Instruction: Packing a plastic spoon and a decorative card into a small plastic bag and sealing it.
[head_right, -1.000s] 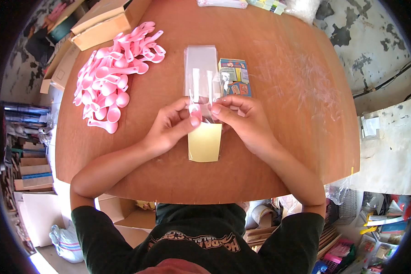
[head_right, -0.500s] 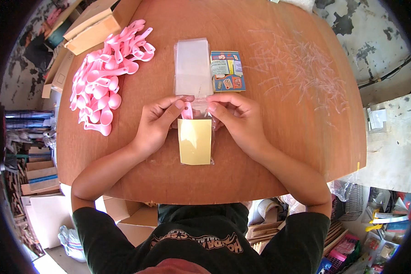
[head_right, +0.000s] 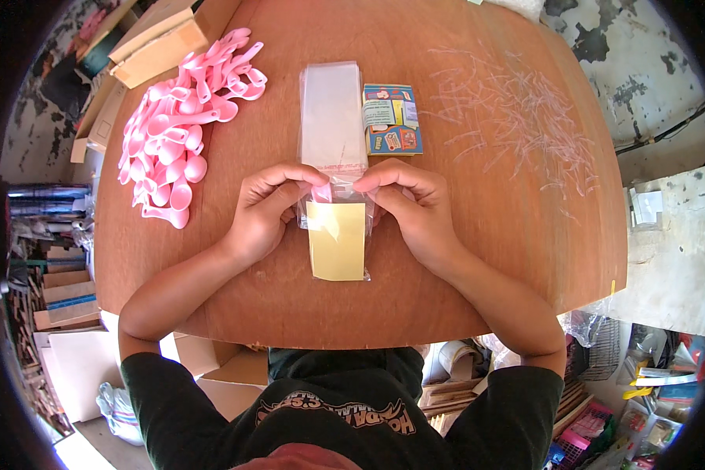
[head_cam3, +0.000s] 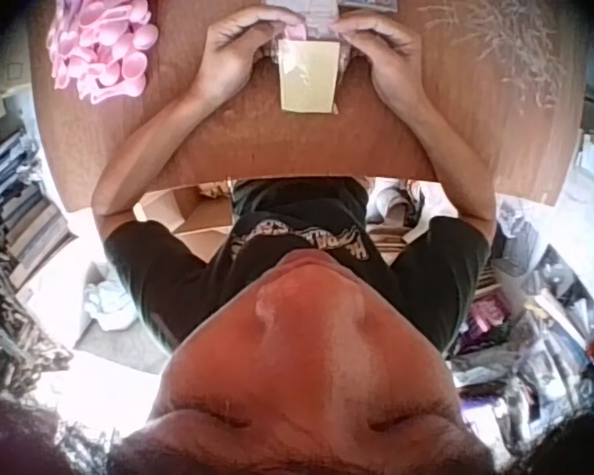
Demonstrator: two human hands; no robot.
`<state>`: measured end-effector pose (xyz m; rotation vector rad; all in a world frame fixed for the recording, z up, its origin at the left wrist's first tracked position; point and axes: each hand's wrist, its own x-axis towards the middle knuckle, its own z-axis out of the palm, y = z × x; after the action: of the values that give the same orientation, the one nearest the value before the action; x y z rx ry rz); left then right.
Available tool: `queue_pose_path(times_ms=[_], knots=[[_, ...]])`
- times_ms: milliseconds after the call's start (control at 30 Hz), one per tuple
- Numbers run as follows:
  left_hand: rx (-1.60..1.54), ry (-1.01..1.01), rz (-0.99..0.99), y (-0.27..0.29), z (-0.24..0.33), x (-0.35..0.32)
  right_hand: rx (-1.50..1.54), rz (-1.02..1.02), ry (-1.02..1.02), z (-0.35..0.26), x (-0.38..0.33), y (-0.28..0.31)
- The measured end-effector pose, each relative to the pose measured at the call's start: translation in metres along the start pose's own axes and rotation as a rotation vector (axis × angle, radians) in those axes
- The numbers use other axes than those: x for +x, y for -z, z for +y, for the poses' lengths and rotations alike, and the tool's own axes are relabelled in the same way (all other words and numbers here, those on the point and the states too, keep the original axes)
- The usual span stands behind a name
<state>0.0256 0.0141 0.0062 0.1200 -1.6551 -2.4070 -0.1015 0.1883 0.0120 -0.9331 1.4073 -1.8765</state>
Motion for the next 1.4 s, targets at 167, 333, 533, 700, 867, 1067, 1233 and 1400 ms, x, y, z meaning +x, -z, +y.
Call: queue_pose_path(times_ms=[167, 333, 533, 700, 867, 1067, 1233, 1400], knots=[[0.013, -0.03, -0.024, 0.0, -0.002, 0.0, -0.035, 0.031, 0.026, 0.003, -0.001, 0.001], [-0.129, 0.03, -0.089, 0.005, 0.004, -0.004, 0.005, 0.034, -0.041, 0.002, -0.001, 0.0], [0.035, -0.048, -0.07, 0.0, 0.0, -0.002, 0.106, -0.04, -0.078, -0.006, -0.003, -0.003], [0.146, -0.088, -0.073, -0.005, 0.001, 0.001, 0.042, -0.02, -0.11, -0.011, -0.005, -0.011], [0.138, -0.111, -0.084, -0.005, 0.004, 0.001, 0.022, -0.006, -0.031, -0.003, -0.004, -0.007], [0.074, 0.22, -0.509, 0.005, 0.072, -0.009, 0.195, 0.032, -0.085, -0.008, 0.0, -0.002], [0.519, 0.383, -1.392, -0.005, 0.088, -0.037, 0.123, 0.031, -0.099, -0.011, -0.003, 0.0], [0.941, 0.968, -1.665, -0.003, 0.058, -0.111, -0.341, 0.03, 0.079, -0.003, -0.006, -0.01]])
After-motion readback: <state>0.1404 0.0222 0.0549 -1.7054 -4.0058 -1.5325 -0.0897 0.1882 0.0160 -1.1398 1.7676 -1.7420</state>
